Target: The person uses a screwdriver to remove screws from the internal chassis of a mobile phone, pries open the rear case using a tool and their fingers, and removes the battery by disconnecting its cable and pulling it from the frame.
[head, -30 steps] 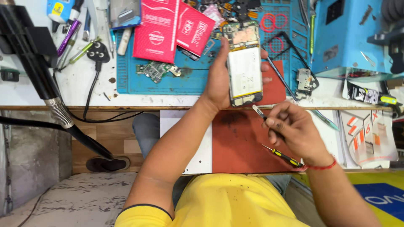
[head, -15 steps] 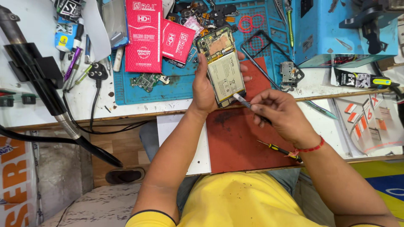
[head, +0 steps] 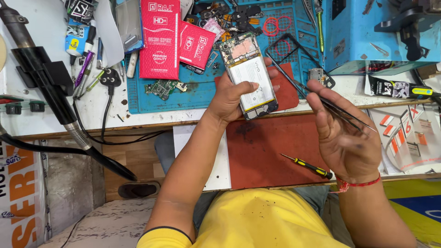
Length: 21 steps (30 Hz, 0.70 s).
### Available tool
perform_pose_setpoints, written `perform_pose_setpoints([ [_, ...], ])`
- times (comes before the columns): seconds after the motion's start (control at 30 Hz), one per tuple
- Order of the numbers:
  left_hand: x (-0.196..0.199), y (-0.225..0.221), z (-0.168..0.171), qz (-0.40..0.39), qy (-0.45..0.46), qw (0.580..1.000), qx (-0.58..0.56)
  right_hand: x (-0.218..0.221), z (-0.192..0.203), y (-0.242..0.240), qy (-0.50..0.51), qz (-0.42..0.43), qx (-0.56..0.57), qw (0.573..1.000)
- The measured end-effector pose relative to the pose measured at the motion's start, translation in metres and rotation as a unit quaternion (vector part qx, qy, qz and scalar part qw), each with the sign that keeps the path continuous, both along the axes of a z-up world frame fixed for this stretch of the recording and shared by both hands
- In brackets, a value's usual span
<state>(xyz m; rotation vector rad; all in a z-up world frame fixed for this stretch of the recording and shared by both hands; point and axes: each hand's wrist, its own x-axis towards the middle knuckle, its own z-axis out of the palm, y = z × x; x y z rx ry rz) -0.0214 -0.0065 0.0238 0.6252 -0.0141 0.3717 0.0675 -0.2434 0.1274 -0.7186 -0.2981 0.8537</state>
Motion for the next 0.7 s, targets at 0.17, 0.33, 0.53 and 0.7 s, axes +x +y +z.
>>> perform_pose_setpoints([
  [0.17, 0.001, 0.002, -0.002, -0.012, 0.004, 0.999, -0.048, -0.006, -0.045, -0.010, -0.197, -0.076, -0.128, 0.969],
  [0.33, -0.001, 0.010, -0.003, -0.066, -0.020, 0.979, -0.191, -0.007, -0.057, -0.003, -0.437, -0.148, -0.198, 0.865],
  [0.53, 0.000, 0.009, -0.001, -0.051, 0.002, 0.986, -0.158, -0.005, -0.028, 0.022, -0.595, -0.100, -0.171, 0.779],
  [0.7, 0.003, 0.002, 0.002, -0.029, 0.024, 0.992, -0.119, -0.001, -0.010, 0.038, -0.675, -0.033, -0.184, 0.714],
])
